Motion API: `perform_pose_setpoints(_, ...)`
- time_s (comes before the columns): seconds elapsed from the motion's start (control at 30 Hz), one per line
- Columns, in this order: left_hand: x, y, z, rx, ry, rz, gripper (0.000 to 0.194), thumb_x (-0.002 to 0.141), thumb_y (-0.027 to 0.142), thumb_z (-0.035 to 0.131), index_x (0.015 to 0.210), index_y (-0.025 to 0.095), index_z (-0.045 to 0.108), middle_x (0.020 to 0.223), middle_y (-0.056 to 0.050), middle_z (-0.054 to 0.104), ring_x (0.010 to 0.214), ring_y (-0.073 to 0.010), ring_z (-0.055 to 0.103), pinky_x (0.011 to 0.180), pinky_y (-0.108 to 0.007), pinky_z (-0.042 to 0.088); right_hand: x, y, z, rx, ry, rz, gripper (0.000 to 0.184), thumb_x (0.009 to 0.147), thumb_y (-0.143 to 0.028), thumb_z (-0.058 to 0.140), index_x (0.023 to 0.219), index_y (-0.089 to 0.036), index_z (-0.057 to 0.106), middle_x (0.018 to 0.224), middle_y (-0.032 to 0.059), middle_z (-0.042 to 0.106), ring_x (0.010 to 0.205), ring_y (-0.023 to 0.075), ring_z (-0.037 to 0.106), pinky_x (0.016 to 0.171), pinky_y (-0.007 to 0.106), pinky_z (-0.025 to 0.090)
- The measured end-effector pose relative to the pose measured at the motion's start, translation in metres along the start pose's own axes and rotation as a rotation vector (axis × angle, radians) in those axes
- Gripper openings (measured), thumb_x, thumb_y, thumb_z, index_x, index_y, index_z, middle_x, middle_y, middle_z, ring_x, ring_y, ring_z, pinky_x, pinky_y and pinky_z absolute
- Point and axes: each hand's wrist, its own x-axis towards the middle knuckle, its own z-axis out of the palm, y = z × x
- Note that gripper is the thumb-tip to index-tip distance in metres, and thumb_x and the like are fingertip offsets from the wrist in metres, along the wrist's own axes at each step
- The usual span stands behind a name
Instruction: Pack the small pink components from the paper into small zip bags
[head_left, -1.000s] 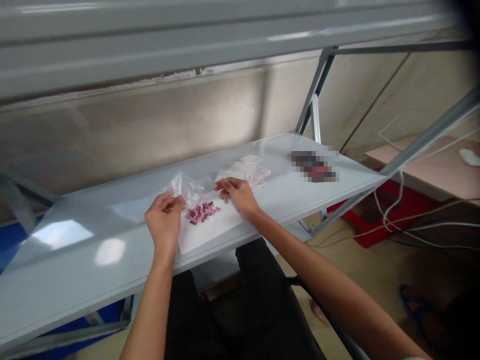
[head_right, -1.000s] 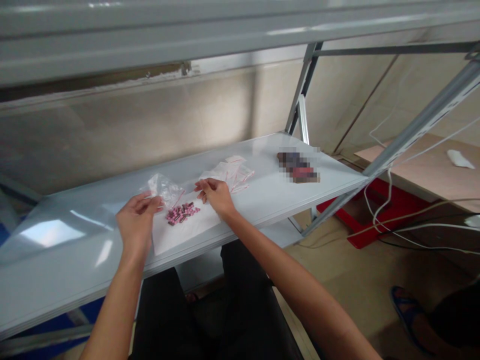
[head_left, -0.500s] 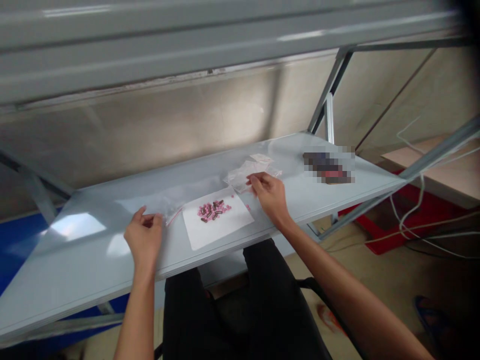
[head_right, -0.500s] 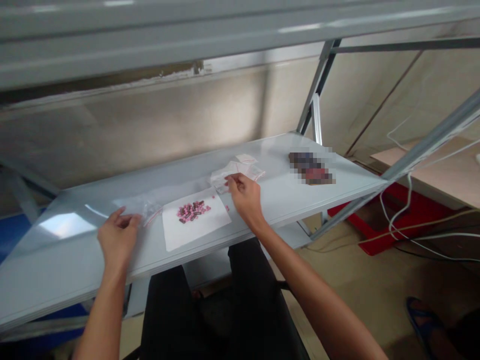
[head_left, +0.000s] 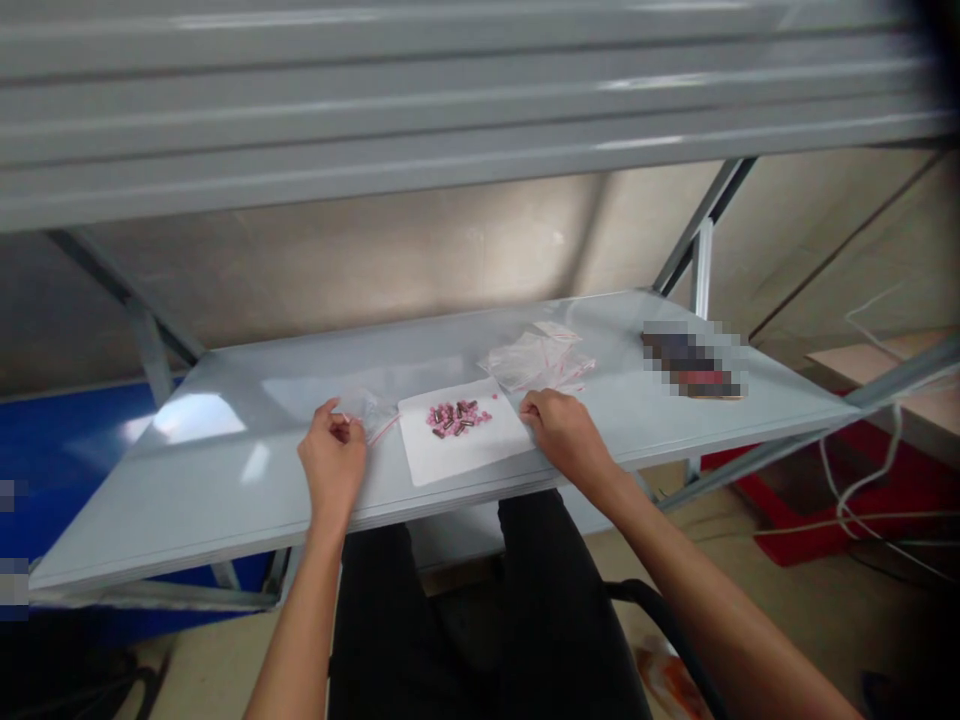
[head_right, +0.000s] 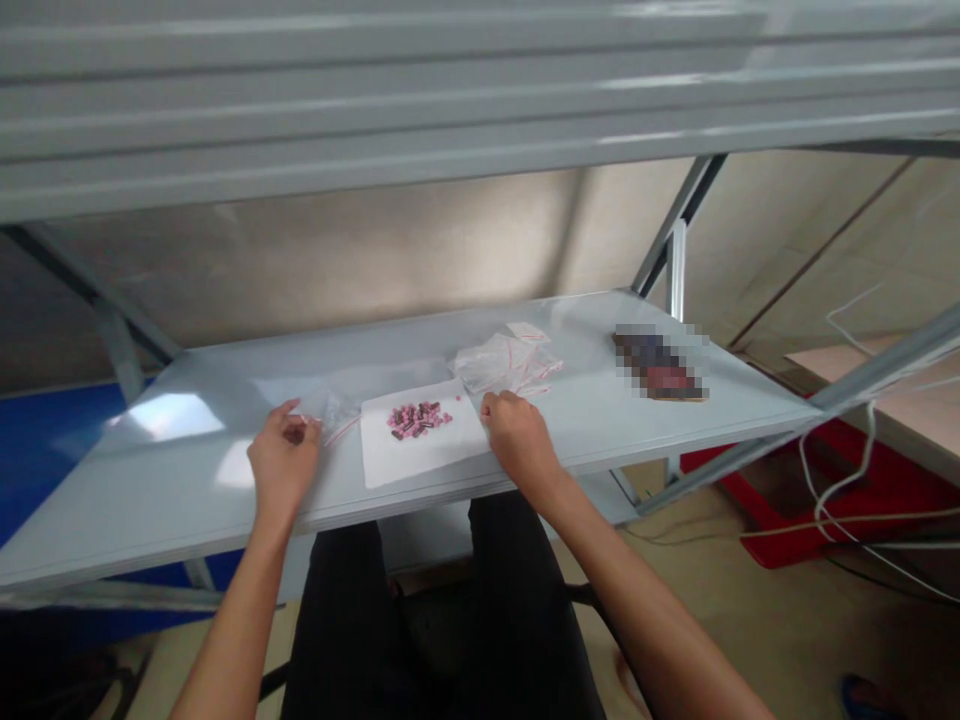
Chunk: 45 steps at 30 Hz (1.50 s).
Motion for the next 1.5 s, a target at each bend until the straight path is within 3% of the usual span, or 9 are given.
perform_pose_setpoints(0.23, -0.002, -0.003, -0.002, -0.095, 0.015, -0.029, 0.044, 0.080, 0.023, 0.061, 0.122, 0.009, 0.066, 0.079, -0.006, 0.072, 0.072, -0.0208, 0.068, 0.079, -0.035, 0.055, 0.025, -0.021, -0.004, 0.008, -0.011, -0.065, 0.016, 0.097, -0.013, 0.056, 0.096, -0.015, 0.072, 0.100, 0.0101, 0.072, 0.093, 0.0212, 0.066, 0.079, 0.027, 0.042)
perform_pose_setpoints(0.37, -0.002, -0.005, -0.003, -0.134, 0.024, -0.042, 0.041, 0.081, 0.023, 0.061, 0.119, 0.009, 0.066, 0.080, -0.006, 0.072, 0.072, -0.0207, 0.067, 0.078, -0.035, 0.055, 0.040, -0.034, 0.002, -0.097, -0.070, -0.089, 0.020, 0.098, -0.011, 0.053, 0.097, -0.015, 0.073, 0.101, 0.0114, 0.071, 0.089, 0.0203, 0.065, 0.079, 0.028, 0.042)
perform_pose_setpoints(0.63, -0.002, -0.012, 0.000, -0.179, 0.024, -0.050, 0.038, 0.081, 0.021, 0.061, 0.117, 0.012, 0.066, 0.082, -0.006, 0.073, 0.075, -0.0211, 0.069, 0.080, -0.034, 0.055, 0.042, -0.034, 0.013, -0.184, -0.095, -0.127, 0.024, 0.097, -0.007, 0.050, 0.101, -0.013, 0.073, 0.101, 0.0148, 0.071, 0.099, 0.0252, 0.063, 0.083, 0.031, 0.044)
perform_pose_setpoints(0.93, -0.004, -0.011, -0.002, -0.186, 0.019, -0.048, 0.038, 0.081, 0.019, 0.060, 0.118, 0.012, 0.066, 0.083, -0.007, 0.074, 0.077, -0.0218, 0.070, 0.080, -0.034, 0.055, 0.038, -0.034, 0.005, 0.036, -0.104, -0.251, 0.022, 0.098, -0.018, 0.057, 0.096, -0.015, 0.078, 0.096, 0.0108, 0.075, 0.089, 0.0209, 0.068, 0.084, 0.029, 0.048)
perform_pose_setpoints(1.07, -0.004, -0.010, -0.003, -0.179, 0.019, -0.045, 0.038, 0.080, 0.019, 0.059, 0.117, 0.012, 0.066, 0.082, -0.007, 0.073, 0.075, -0.0215, 0.069, 0.078, -0.033, 0.054, 0.045, -0.024, -0.007, 0.087, 0.016, -0.247, 0.025, 0.100, -0.023, 0.055, 0.099, -0.015, 0.079, 0.098, 0.0106, 0.076, 0.091, 0.0218, 0.069, 0.086, 0.031, 0.050)
perform_pose_setpoints(1.2, -0.004, -0.009, -0.003, -0.180, 0.024, -0.043, 0.038, 0.081, 0.021, 0.059, 0.117, 0.012, 0.066, 0.082, -0.006, 0.073, 0.073, -0.0208, 0.069, 0.077, -0.033, 0.054, 0.060, -0.003, -0.011, -0.164, 0.192, -0.187, 0.032, 0.101, -0.030, 0.053, 0.123, -0.019, 0.073, 0.133, 0.0150, 0.067, 0.128, 0.0310, 0.055, 0.110, 0.047, 0.038)
perform_pose_setpoints(1.33, -0.003, -0.009, -0.004, -0.171, 0.033, -0.040, 0.039, 0.080, 0.023, 0.060, 0.116, 0.010, 0.067, 0.079, -0.007, 0.072, 0.072, -0.0217, 0.068, 0.076, -0.034, 0.054, 0.065, 0.027, -0.001, -0.399, 0.008, -0.083, 0.049, 0.102, -0.050, 0.048, 0.147, -0.032, 0.055, 0.162, 0.0144, 0.039, 0.150, 0.0433, 0.028, 0.113, 0.073, 0.020)
perform_pose_setpoints(1.43, -0.002, -0.009, -0.004, -0.152, 0.029, -0.033, 0.039, 0.080, 0.024, 0.060, 0.116, 0.011, 0.068, 0.078, -0.007, 0.073, 0.072, -0.0219, 0.068, 0.076, -0.034, 0.054, 0.058, 0.047, 0.004, -0.452, -0.133, 0.017, 0.050, 0.106, -0.050, 0.038, 0.153, -0.034, 0.048, 0.163, 0.0164, 0.037, 0.147, 0.0432, 0.035, 0.109, 0.072, 0.030)
perform_pose_setpoints(1.5, -0.002, -0.009, -0.004, -0.144, 0.027, -0.026, 0.038, 0.081, 0.024, 0.060, 0.116, 0.011, 0.068, 0.079, -0.007, 0.073, 0.073, -0.0218, 0.069, 0.077, -0.034, 0.054, 0.050, 0.055, 0.003, -0.468, -0.111, 0.052, 0.050, 0.107, -0.048, 0.037, 0.153, -0.032, 0.048, 0.161, 0.0193, 0.038, 0.143, 0.0422, 0.042, 0.106, 0.067, 0.037)
